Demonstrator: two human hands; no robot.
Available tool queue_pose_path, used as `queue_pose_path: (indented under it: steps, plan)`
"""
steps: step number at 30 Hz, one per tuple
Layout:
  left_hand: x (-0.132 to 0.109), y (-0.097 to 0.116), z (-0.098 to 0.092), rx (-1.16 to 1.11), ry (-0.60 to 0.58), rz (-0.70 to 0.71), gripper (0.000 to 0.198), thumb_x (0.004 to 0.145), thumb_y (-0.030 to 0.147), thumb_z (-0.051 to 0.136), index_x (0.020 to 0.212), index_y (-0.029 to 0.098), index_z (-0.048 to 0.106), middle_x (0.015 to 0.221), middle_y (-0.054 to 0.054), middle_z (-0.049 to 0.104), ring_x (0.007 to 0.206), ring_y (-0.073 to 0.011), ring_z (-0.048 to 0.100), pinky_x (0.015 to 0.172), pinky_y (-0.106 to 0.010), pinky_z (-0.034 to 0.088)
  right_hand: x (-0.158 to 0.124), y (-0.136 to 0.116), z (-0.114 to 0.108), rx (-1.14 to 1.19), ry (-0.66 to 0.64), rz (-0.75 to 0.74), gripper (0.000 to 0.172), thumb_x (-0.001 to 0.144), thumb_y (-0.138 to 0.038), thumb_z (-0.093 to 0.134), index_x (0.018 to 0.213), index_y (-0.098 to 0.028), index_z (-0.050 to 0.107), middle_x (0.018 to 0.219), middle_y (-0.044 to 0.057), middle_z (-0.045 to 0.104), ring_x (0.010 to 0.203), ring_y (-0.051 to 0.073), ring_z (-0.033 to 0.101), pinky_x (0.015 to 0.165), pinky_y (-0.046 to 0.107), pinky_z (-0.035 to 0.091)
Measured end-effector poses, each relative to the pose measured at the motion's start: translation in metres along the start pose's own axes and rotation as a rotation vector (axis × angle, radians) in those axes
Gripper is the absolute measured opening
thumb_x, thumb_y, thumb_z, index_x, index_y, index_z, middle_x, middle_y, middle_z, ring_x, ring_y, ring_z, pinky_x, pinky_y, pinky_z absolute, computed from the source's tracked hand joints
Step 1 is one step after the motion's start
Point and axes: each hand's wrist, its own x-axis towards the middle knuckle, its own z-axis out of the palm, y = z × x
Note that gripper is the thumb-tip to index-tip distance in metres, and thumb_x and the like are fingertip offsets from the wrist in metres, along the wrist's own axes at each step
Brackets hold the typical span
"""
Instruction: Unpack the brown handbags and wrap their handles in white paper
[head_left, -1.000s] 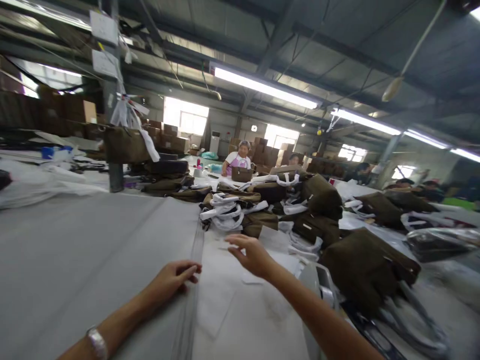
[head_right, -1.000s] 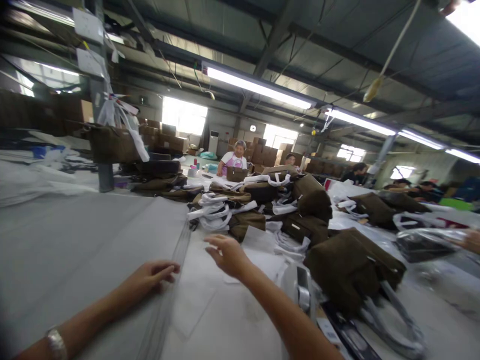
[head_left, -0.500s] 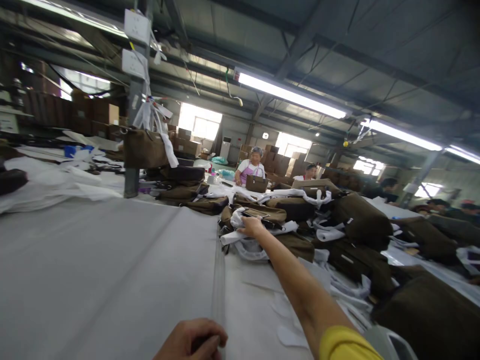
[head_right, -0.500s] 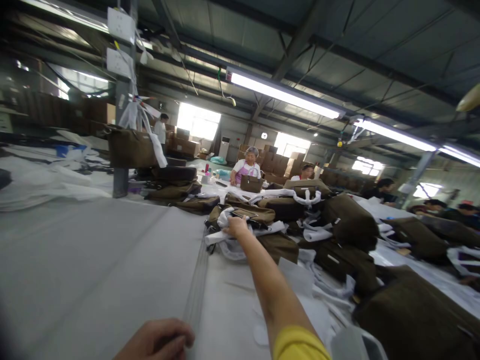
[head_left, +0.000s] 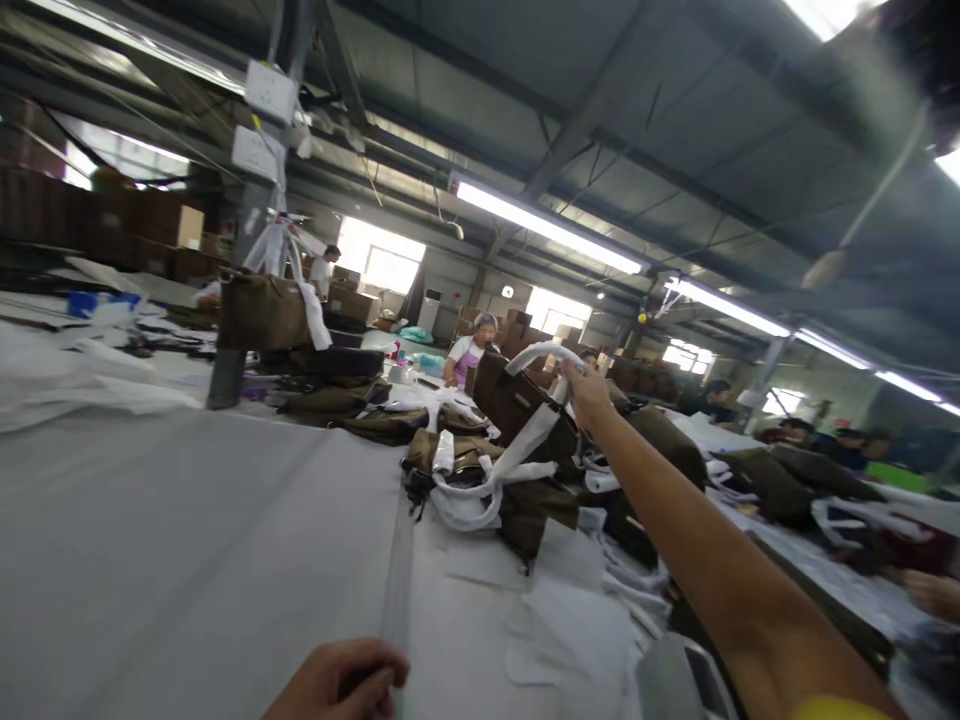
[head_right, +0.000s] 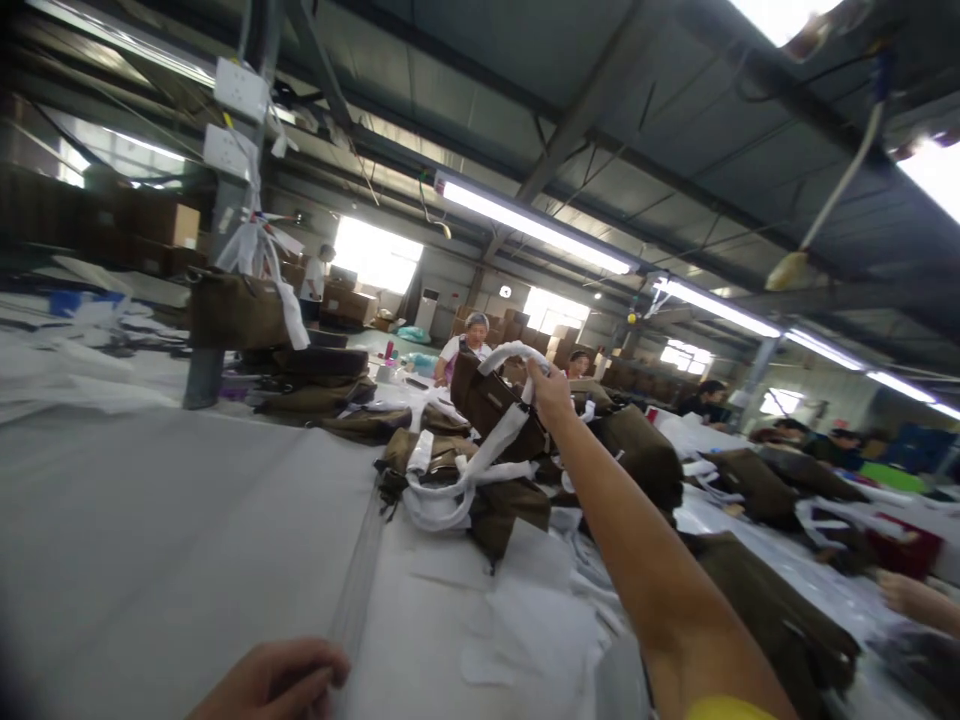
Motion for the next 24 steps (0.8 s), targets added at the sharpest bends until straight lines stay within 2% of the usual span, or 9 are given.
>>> queue_pose_path:
  steps: [3, 5, 8, 11, 12, 14, 17, 19, 24]
  plan:
    - [0.0, 0.004, 0.0, -0.054, 0.048, 0.007, 0.044, 0.088, 0.054, 0.057, 0.104, 0.017, 0.075, 0.092, -0.007, 0.078, 0.077, -0.0211, 0.07, 0.067, -0.027, 0.056, -0.014, -0.058, -0.033, 0.139, -0.07, 0.016, 0.045, 0.082, -0.056, 0.073, 0.104, -0.018, 0.066, 0.083, 0.002, 0.068, 0.066, 0.014, 0.057, 0.056, 0.025, 0.048]
    - [-0.002, 0.019, -0.001, -0.093, 0.138, 0.045, 0.05, 0.085, 0.057, 0.059, 0.113, 0.018, 0.074, 0.105, -0.009, 0.078, 0.082, -0.0237, 0.073, 0.067, -0.03, 0.06, -0.038, -0.088, -0.047, 0.221, -0.137, 0.04, 0.042, 0.074, -0.055, 0.08, 0.097, -0.021, 0.068, 0.084, 0.001, 0.069, 0.072, 0.015, 0.061, 0.059, 0.025, 0.05]
    - [-0.012, 0.063, -0.005, -0.029, 0.376, 0.188, 0.055, 0.089, 0.058, 0.058, 0.128, 0.021, 0.067, 0.122, -0.011, 0.074, 0.102, -0.0264, 0.073, 0.084, -0.036, 0.062, -0.09, -0.116, -0.059, 0.306, -0.265, 0.122, 0.042, 0.065, -0.051, 0.089, 0.088, -0.021, 0.071, 0.086, 0.001, 0.07, 0.08, 0.016, 0.064, 0.068, 0.026, 0.053]
    - [-0.026, 0.12, -0.002, 0.186, 0.651, 0.397, 0.056, 0.093, 0.056, 0.057, 0.138, 0.024, 0.059, 0.14, -0.01, 0.063, 0.124, -0.0276, 0.064, 0.104, -0.042, 0.055, -0.154, -0.126, -0.064, 0.354, -0.399, 0.248, 0.048, 0.06, -0.053, 0.093, 0.087, -0.019, 0.073, 0.086, 0.002, 0.07, 0.08, 0.016, 0.063, 0.075, 0.027, 0.054]
    - [-0.032, 0.136, 0.001, 0.288, 0.699, 0.449, 0.057, 0.093, 0.056, 0.058, 0.141, 0.025, 0.056, 0.145, -0.009, 0.06, 0.131, -0.0288, 0.059, 0.11, -0.046, 0.051, -0.176, -0.127, -0.066, 0.367, -0.438, 0.289, 0.049, 0.06, -0.054, 0.093, 0.087, -0.019, 0.074, 0.085, 0.002, 0.07, 0.08, 0.016, 0.063, 0.077, 0.028, 0.053]
    - [-0.045, 0.156, 0.013, 0.478, 0.692, 0.472, 0.059, 0.092, 0.058, 0.058, 0.143, 0.028, 0.054, 0.146, -0.007, 0.059, 0.133, -0.0306, 0.057, 0.112, -0.048, 0.048, -0.216, -0.125, -0.069, 0.39, -0.504, 0.359, 0.049, 0.062, -0.055, 0.092, 0.088, -0.017, 0.074, 0.086, 0.003, 0.07, 0.08, 0.016, 0.063, 0.081, 0.029, 0.052]
    - [-0.066, 0.159, 0.036, 0.638, 0.553, 0.37, 0.055, 0.095, 0.057, 0.056, 0.141, 0.028, 0.056, 0.139, -0.007, 0.065, 0.121, -0.0296, 0.066, 0.101, -0.041, 0.057, -0.263, -0.118, -0.076, 0.42, -0.581, 0.44, 0.05, 0.068, -0.056, 0.088, 0.091, -0.014, 0.074, 0.089, 0.005, 0.071, 0.082, 0.016, 0.063, 0.087, 0.031, 0.049]
    - [-0.078, 0.152, 0.05, 0.698, 0.516, 0.359, 0.048, 0.096, 0.053, 0.056, 0.135, 0.024, 0.058, 0.133, -0.008, 0.068, 0.115, -0.0282, 0.069, 0.095, -0.037, 0.058, -0.283, -0.111, -0.084, 0.438, -0.596, 0.481, 0.049, 0.072, -0.057, 0.085, 0.092, -0.014, 0.073, 0.09, 0.005, 0.071, 0.084, 0.016, 0.063, 0.089, 0.03, 0.047]
    - [-0.094, 0.145, 0.072, 0.862, 0.535, 0.532, 0.028, 0.097, 0.039, 0.06, 0.12, 0.024, 0.061, 0.122, -0.007, 0.069, 0.116, -0.0283, 0.063, 0.101, -0.039, 0.05, -0.309, -0.093, -0.115, 0.554, -0.543, 0.532, 0.052, 0.079, -0.062, 0.078, 0.104, -0.018, 0.071, 0.1, 0.006, 0.071, 0.097, 0.022, 0.065, 0.094, 0.034, 0.048]
